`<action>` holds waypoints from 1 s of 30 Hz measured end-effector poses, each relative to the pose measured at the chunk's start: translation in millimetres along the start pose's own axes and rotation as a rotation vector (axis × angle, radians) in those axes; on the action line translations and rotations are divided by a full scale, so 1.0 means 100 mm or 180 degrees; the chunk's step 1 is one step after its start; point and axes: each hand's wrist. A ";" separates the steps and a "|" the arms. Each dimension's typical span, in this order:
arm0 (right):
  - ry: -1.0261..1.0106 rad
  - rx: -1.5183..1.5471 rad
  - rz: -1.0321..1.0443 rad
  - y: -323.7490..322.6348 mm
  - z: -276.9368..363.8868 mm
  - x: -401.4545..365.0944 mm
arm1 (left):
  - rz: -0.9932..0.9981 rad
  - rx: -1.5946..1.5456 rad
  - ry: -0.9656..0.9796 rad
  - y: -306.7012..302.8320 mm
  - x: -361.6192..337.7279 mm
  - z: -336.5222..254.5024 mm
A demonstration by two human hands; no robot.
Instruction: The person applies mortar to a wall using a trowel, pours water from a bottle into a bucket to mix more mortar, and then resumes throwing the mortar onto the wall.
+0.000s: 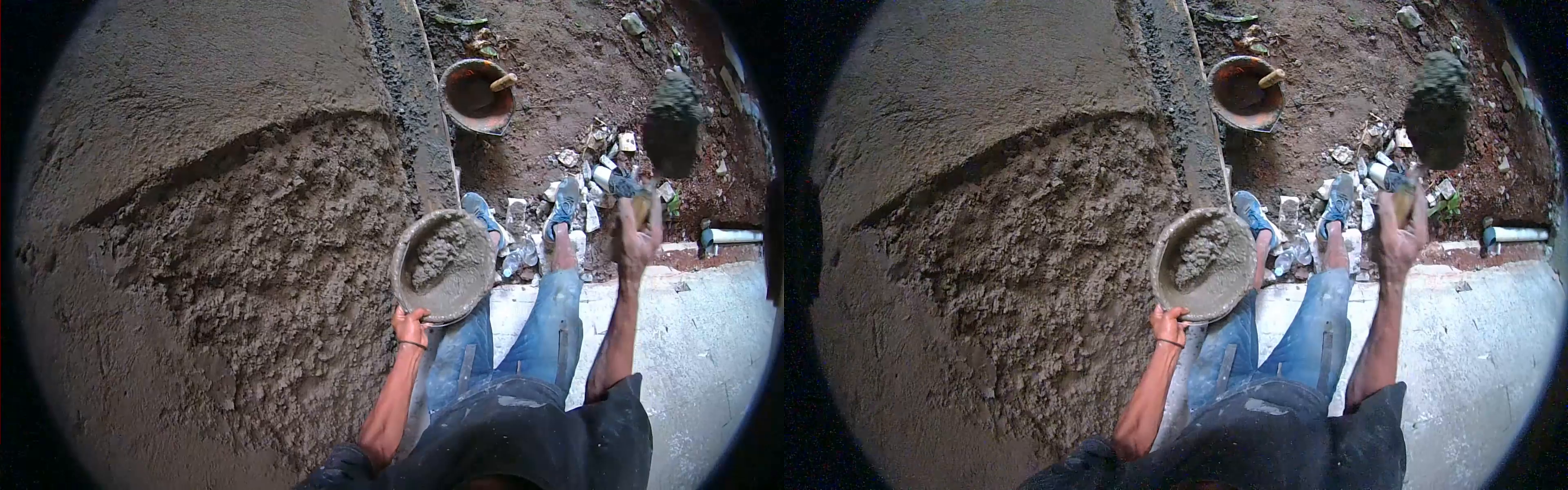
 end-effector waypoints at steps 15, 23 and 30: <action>-0.1069 0.1147 0.1442 1.90 0.74 -2.46 | -0.0065 -0.0407 -0.0195 -0.03 0.01 -0.12; -0.1679 -0.2079 0.2898 0.09 -0.09 -0.87 | 0.0057 0.0412 0.1028 0.10 0.00 -0.23; -0.1448 -0.2398 0.3808 0.49 -0.11 -1.00 | 0.0595 0.0288 0.1669 0.45 -0.48 -0.57</action>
Point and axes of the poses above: each hand's wrist, its own x-axis towards the middle knuckle, its own y-axis out of the palm, z = x × y, and after that the axes turned 14 degrees about -z, right-handed
